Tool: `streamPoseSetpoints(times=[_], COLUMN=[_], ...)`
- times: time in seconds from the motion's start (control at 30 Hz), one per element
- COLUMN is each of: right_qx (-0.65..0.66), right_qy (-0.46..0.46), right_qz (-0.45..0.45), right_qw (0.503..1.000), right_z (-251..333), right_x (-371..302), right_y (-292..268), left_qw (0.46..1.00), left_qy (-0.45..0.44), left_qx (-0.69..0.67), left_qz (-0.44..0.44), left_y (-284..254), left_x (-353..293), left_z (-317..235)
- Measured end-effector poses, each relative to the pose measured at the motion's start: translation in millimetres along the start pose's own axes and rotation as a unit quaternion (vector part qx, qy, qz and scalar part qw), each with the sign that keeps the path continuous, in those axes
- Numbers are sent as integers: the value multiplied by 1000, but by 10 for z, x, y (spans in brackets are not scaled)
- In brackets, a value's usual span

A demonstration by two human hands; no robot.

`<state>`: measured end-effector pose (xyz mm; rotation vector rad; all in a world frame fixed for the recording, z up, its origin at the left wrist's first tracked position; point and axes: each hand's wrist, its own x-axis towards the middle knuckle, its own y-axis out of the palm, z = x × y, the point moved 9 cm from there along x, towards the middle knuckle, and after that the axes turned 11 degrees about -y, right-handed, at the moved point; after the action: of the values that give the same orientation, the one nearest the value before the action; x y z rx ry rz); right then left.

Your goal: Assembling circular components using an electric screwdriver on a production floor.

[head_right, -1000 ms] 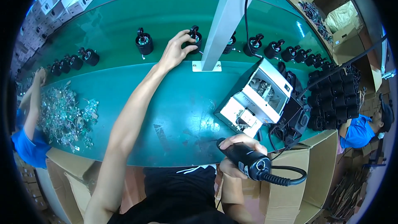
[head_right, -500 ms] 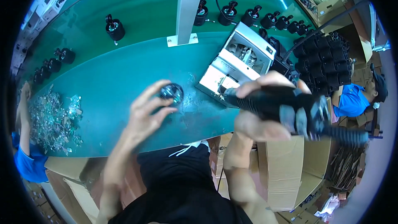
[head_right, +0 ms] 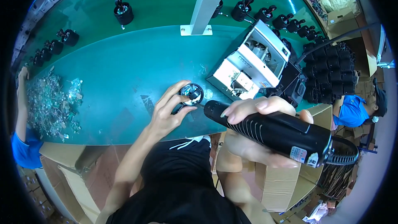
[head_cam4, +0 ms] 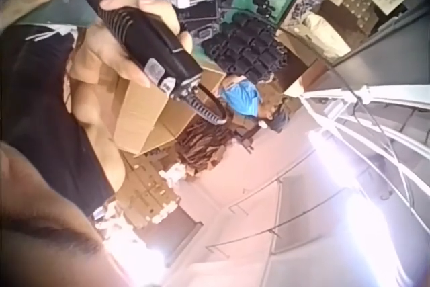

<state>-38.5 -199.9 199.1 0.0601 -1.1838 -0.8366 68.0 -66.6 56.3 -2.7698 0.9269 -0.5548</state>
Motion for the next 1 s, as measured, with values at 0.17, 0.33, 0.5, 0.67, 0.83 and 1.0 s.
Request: streamPoseSetpoints(times=[0.17,0.33,0.5,0.67,0.83,1.0], right_qx=[1,15,-26,-34,-28,-10], right_qy=[9,-4,-2,-18,-33,-9], right_qz=[12,101,95,95,110,72], right_qw=[1000,995,995,995,993,997], right_z=[-117,-158,-124,-55,21,-75], right_x=[-56,-110,-125,-97,-33,-88], right_y=[48,203,279,280,246,188], left_qw=[1000,1000,1000,1000,1000,1000], left_qy=[6,6,3,4,7,7], left_qx=[-7,-8,-14,-15,-20,-19], left_qz=[-6,-4,0,-1,0,6], left_y=[1,-11,2,-32,-15,-1], left_x=[-7,-25,-23,-6,-15,-3], left_z=[-4,13,24,10,24,21])
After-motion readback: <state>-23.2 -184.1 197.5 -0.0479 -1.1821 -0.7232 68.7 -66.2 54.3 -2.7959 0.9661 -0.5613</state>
